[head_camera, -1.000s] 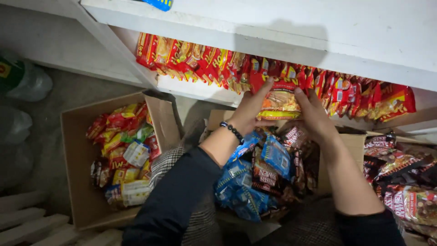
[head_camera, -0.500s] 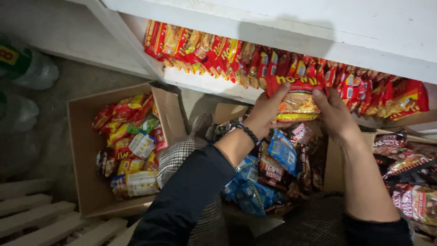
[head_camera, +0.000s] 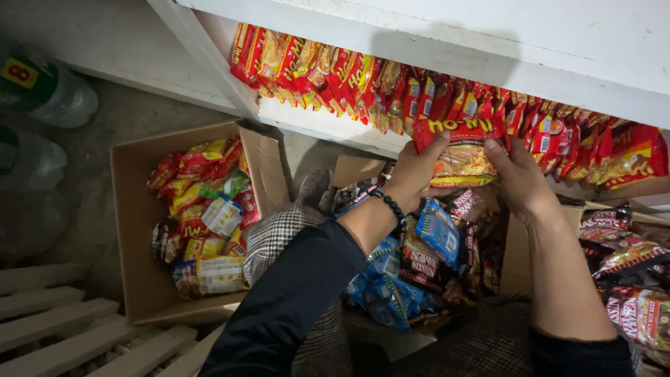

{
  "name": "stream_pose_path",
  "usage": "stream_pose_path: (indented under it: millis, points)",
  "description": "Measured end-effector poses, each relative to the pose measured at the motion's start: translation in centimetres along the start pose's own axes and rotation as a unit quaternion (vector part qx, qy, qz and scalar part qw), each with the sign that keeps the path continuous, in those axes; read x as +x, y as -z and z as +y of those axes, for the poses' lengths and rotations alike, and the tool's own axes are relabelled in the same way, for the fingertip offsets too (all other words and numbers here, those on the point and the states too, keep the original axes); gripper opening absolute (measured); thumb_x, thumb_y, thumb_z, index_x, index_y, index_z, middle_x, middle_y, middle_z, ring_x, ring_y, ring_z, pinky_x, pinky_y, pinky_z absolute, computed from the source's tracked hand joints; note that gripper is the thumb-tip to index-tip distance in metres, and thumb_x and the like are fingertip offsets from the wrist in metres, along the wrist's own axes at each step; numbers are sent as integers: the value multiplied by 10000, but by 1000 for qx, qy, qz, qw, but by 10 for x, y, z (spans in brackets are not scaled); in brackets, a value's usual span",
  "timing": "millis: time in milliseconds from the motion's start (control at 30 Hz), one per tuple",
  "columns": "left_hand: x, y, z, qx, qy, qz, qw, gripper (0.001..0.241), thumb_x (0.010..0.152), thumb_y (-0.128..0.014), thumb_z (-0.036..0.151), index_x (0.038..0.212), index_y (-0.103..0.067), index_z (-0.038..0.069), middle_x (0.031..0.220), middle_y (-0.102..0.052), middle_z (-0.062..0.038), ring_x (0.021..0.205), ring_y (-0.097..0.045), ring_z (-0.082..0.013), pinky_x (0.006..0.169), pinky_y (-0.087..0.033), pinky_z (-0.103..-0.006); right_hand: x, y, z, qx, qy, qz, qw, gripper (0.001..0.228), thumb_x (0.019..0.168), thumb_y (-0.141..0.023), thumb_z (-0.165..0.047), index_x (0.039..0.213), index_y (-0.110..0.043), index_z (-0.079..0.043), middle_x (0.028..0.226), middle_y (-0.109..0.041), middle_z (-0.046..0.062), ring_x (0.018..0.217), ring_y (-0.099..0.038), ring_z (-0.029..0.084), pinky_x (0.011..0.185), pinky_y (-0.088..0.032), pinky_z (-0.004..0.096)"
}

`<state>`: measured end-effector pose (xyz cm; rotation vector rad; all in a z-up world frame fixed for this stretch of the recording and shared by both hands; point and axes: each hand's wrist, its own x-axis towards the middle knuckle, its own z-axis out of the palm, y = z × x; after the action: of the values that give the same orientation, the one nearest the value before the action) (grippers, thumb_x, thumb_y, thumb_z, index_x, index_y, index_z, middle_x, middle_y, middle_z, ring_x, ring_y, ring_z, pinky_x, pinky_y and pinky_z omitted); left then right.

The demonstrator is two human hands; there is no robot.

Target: Taking packets of instant noodles from boxes and placing them onto grocery store shelves.

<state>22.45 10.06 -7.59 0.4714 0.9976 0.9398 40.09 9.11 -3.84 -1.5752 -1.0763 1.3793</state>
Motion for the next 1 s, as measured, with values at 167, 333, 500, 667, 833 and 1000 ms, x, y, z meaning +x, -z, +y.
stream_pose_path:
  millis: [167, 333, 500, 667, 833, 1000]
  points:
    - [6, 2, -4, 3, -13, 5, 1000, 571, 895, -685, 492, 1284, -537, 101, 1111, -693, -108, 869, -740, -243, 633, -660, -457, 10, 8, 14, 27, 48, -26, 998, 507, 1051, -576, -312, 1463, -489, -29, 1291, -654, 85, 1127, -631, 163, 930, -528, 330]
    - [3, 1, -2, 13, -4, 14, 1000, 540, 913, -678, 477, 1274, -536, 102, 1106, -698, -113, 874, -745, -244, 646, -665, -453, 16, 11, 23, 45, 70, -46, 995, 514, 1053, -585, -290, 1477, -489, -16, 1311, -652, 90, 1149, -626, 167, 957, -523, 324]
    - [-5, 0, 6, -5, -16, 6, 1000, 611, 822, -722, 530, 1274, -569, 150, 1083, -701, -60, 873, -741, -215, 600, -660, -435, 3, 1, -1, -18, -42, 35, 998, 574, 1029, -580, -326, 1508, -402, -66, 1268, -634, 63, 1074, -651, 186, 780, -569, 365]
    - [-14, 3, 22, -28, 25, -52, 998, 703, 817, -698, 655, 1288, -590, 145, 1061, -721, -74, 838, -728, -215, 581, -601, -359, 16, 24, 14, 9, -23, 2, 1000, 592, 1063, -591, -343, 1556, -449, -47, 1269, -664, 97, 1014, -627, 173, 720, -483, 311]
    - [-21, 3, 26, -60, 21, -89, 994, 697, 776, -749, 594, 1291, -625, 140, 1119, -733, -30, 922, -745, -155, 707, -646, -379, 9, 17, 3, 47, -39, -13, 998, 607, 1015, -593, -329, 1552, -431, -97, 1308, -653, 44, 1075, -666, 128, 784, -566, 290]
    - [-20, 7, 22, -47, 10, -70, 996, 729, 776, -774, 559, 1336, -608, 123, 1126, -725, -48, 960, -733, -177, 708, -644, -399, 6, 13, 1, 7, -26, 16, 1000, 628, 1023, -603, -321, 1572, -388, -107, 1289, -667, 87, 1088, -665, 157, 815, -558, 312]
